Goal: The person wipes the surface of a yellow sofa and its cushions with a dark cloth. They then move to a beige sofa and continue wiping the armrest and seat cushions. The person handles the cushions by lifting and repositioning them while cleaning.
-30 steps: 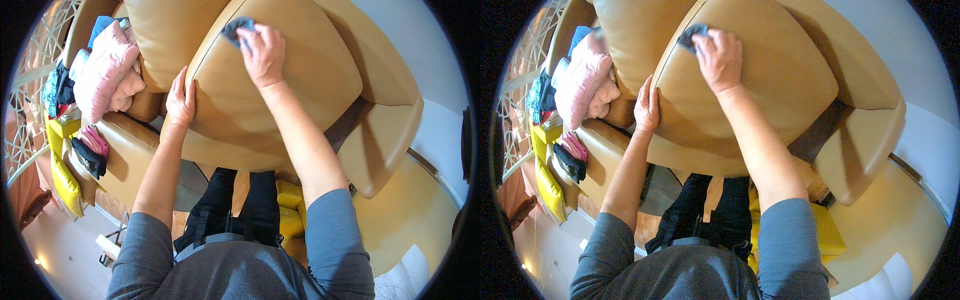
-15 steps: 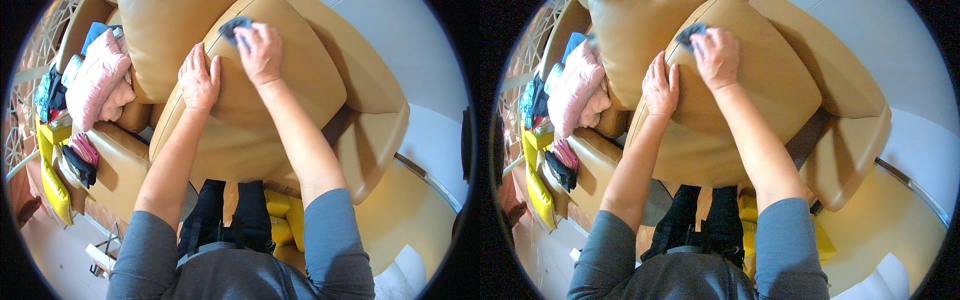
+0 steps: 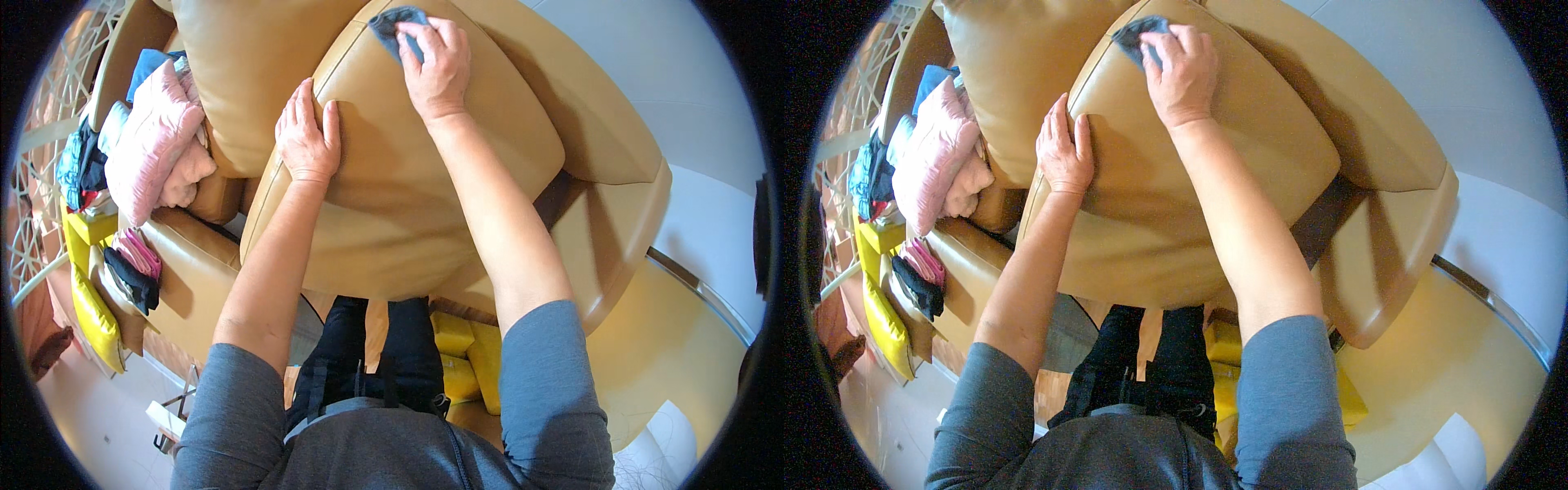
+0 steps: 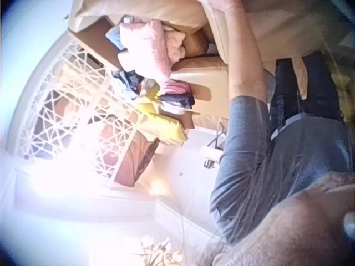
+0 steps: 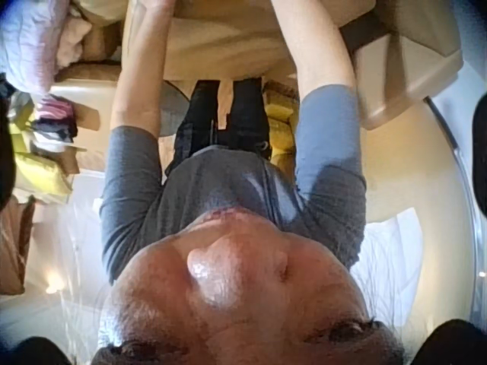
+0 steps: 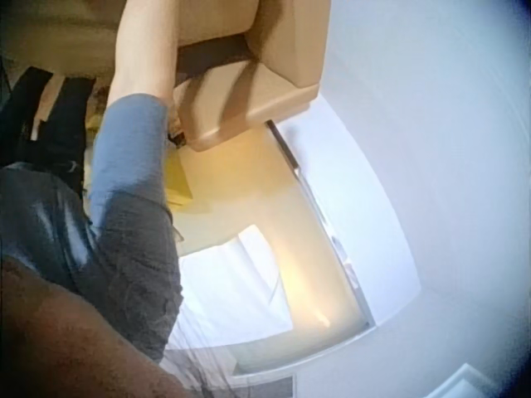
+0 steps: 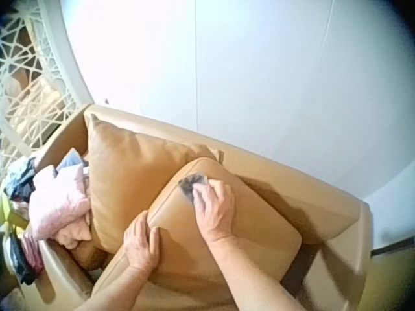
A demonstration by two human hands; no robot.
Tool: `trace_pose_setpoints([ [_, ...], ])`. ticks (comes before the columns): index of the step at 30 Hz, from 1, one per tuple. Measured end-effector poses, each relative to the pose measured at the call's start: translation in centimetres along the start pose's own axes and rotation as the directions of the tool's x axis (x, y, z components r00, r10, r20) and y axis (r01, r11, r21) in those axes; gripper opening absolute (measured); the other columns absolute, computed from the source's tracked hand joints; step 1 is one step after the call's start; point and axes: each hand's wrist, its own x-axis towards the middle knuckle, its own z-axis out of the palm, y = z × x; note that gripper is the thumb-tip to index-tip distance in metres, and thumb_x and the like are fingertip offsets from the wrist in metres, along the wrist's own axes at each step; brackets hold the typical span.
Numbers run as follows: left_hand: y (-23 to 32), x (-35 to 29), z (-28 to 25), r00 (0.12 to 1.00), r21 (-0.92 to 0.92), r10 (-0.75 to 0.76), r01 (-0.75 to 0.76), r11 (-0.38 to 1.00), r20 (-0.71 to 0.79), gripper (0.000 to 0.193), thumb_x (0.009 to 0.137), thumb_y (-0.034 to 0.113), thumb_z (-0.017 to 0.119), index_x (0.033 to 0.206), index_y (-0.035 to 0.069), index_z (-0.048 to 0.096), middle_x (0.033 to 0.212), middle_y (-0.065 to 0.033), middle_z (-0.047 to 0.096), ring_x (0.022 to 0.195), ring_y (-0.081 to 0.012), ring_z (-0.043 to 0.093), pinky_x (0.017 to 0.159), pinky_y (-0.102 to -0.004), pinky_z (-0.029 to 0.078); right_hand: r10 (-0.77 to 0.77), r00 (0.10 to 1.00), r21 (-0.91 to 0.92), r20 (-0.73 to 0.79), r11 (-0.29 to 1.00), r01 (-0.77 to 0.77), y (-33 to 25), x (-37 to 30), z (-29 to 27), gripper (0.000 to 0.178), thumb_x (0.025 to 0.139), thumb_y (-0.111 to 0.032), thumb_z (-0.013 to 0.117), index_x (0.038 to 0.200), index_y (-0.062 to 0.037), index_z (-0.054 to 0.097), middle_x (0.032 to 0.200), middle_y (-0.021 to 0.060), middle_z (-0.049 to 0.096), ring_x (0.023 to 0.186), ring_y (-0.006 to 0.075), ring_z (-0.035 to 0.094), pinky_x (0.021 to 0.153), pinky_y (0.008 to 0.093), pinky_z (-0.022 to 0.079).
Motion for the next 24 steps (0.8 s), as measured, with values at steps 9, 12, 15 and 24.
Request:
trace_pose_setpoints([
  [9, -0.4, 0.1, 0.3, 1.0, -0.006, 0.006, -0.006, 1.0, 0.001, 0.05, 0.101, 0.033, 0.058, 0.143, 0.007, 0.053, 0.132, -0.0175, 0.063, 0.121, -0.0348, 0.06, 0.104, -0.046, 0.045, 0.162, 0.979, -0.07, -0.124, 0.983, -0.171, 5.5, -0.2, -3.3, 0.015, 0.089, -0.019, 0.074, 0.102, -0.0146, 0.071, 0.104, 0.0103, 0.062, 0.101, 0.0337, 0.059, 0.089, 0.0464, 0.047],
  [12, -0.4, 0.3, 0.7, 1.0, -0.016, 0.015, -0.014, 1.0, 0.002, 0.049, 0.101, 0.033, 0.057, 0.143, 0.007, 0.053, 0.132, -0.0175, 0.063, 0.121, -0.0351, 0.06, 0.104, -0.046, 0.045, 0.119, 0.986, -0.122, -0.12, 0.984, -0.134, 4.2, -2.6, -2.6, 0.016, 0.087, -0.018, 0.075, 0.102, -0.0151, 0.07, 0.106, 0.0093, 0.061, 0.101, 0.0325, 0.059, 0.088, 0.0469, 0.048],
  [15, -0.9, 0.3, 0.9, 1.0, -0.01, 0.027, -0.027, 1.0, -0.012, 0.048, 0.104, 0.033, 0.052, 0.143, 0.006, 0.052, 0.13, -0.0196, 0.063, 0.119, -0.0384, 0.06, 0.102, -0.0476, 0.046, 0.074, 0.996, -0.042, -0.041, 0.996, -0.075, 2.9, -4.2, -3.2, 0.018, 0.085, -0.016, 0.077, 0.102, -0.0159, 0.071, 0.105, 0.0083, 0.061, 0.1, 0.0314, 0.059, 0.087, 0.0453, 0.049],
  [24, -1.4, 0.2, 1.2, 0.997, -0.01, 0.059, -0.059, 0.998, -0.04, 0.046, 0.106, 0.035, 0.049, 0.142, 0.006, 0.054, 0.129, -0.02, 0.063, 0.117, -0.0399, 0.06, 0.099, -0.0476, 0.047, 0.074, 0.997, -0.019, -0.007, 0.997, -0.074, -0.1, -8.1, -3.3, 0.024, 0.084, -0.015, 0.076, 0.108, -0.0203, 0.073, 0.107, 0.0067, 0.062, 0.099, 0.0315, 0.059, 0.087, 0.046, 0.048],
])
